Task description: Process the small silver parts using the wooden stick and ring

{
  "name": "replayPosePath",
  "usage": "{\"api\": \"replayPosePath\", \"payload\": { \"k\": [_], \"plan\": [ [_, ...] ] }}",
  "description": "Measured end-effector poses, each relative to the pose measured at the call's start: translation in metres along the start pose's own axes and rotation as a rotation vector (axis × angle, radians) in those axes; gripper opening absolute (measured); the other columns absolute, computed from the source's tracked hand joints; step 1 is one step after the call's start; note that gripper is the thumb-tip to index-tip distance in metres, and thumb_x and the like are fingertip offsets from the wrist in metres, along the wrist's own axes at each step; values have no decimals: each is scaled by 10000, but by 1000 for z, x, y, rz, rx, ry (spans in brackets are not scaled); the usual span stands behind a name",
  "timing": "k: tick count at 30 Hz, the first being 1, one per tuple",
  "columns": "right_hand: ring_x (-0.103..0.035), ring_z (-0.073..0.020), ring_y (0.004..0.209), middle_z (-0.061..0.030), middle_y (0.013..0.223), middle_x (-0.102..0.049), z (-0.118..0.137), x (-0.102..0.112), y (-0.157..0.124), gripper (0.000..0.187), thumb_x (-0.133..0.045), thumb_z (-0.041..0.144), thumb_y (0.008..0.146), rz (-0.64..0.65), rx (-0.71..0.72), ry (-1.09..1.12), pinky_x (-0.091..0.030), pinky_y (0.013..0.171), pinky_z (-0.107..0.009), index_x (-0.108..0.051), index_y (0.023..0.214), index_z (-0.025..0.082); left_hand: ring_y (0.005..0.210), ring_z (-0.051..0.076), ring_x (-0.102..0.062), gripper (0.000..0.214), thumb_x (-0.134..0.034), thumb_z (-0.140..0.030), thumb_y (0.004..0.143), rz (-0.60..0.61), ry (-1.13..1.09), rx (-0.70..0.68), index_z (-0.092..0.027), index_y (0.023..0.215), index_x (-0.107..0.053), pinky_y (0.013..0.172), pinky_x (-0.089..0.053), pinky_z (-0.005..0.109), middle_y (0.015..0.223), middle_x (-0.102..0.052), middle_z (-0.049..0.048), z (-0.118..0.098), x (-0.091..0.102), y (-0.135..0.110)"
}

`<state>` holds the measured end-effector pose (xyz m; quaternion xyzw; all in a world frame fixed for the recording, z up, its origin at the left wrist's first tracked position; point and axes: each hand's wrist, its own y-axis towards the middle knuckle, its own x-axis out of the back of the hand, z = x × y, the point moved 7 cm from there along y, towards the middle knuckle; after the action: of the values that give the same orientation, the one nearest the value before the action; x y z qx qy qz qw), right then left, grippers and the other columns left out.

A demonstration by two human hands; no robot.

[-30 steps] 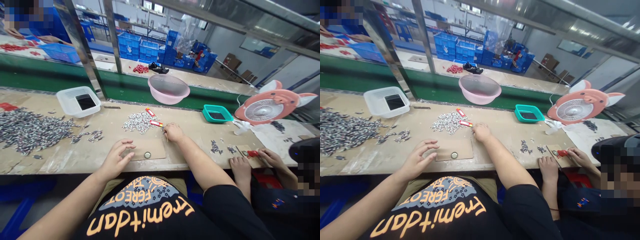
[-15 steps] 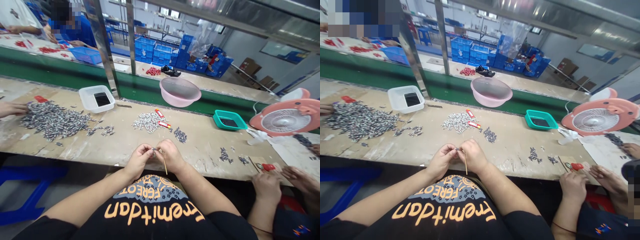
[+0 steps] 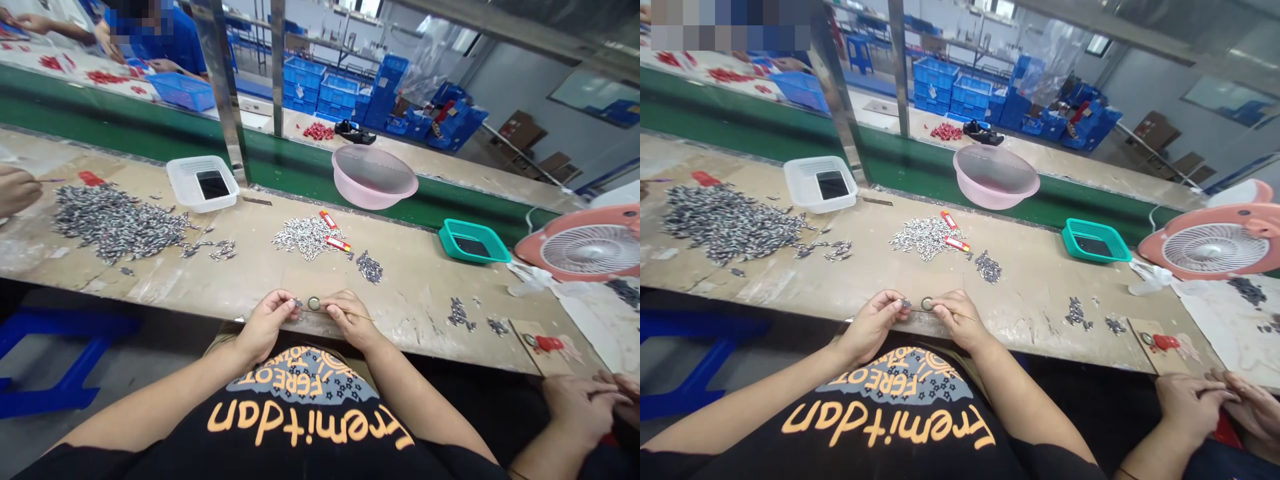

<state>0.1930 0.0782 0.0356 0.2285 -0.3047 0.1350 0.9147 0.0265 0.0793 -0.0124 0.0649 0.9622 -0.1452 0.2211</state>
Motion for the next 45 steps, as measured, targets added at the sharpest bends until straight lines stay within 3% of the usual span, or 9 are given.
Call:
{"api": "replayPosePath", "payload": {
  "k": [11, 17, 21, 26, 38, 45],
  "plan": [
    [-602, -157, 826, -39, 869, -703, -13, -12, 0, 235, -473, 319, 927, 19, -69, -55, -414, 828, -322, -679, 914, 207, 717, 117, -612, 165, -665, -289, 769, 40, 38, 82, -172, 843, -574, 703, -456, 242, 740, -655, 12, 8, -1, 2],
    [-590, -167, 793, -36, 756, -661, -10, -1, -4, 268, -441, 336, 938, -135, -171, 202, -460, 776, -326, -658, 848, 208, 726, 114, -612, 169, -660, -278, 774, 57, 32, 107, -170, 857, -561, 716, -459, 243, 727, -643, 0, 9, 0, 2],
    [-592, -177, 816, -43, 773, -664, 5, 0, -3, 255, -439, 342, 939, -161, -129, 330, -471, 790, -345, -656, 893, 216, 722, 112, -605, 156, -643, -281, 789, 81, 47, 114, -170, 858, -557, 715, -460, 245, 741, -650, 5, 10, -1, 2],
    [-575, -177, 803, -38, 764, -677, 18, -5, 5, 249, -443, 332, 938, -139, -77, 290, -461, 778, -349, -660, 882, 224, 716, 111, -602, 146, -633, -281, 801, 101, 63, 109, -175, 858, -552, 722, -462, 247, 741, -657, 6, 13, 0, 3],
    [-576, -165, 787, -26, 787, -688, 29, -6, 9, 242, -433, 309, 943, -103, 21, 180, -440, 784, -354, -653, 878, 230, 717, 117, -600, 150, -642, -288, 791, 104, 66, 104, -172, 837, -559, 723, -466, 252, 739, -655, 9, 12, -1, 4],
    [-579, -171, 780, -30, 775, -686, 28, -4, 8, 261, -423, 327, 945, -104, 10, 148, -446, 784, -364, -651, 860, 230, 708, 118, -603, 142, -638, -280, 794, 103, 46, 119, -169, 831, -558, 709, -465, 248, 725, -655, 10, 11, 0, 4]
  ]
}}
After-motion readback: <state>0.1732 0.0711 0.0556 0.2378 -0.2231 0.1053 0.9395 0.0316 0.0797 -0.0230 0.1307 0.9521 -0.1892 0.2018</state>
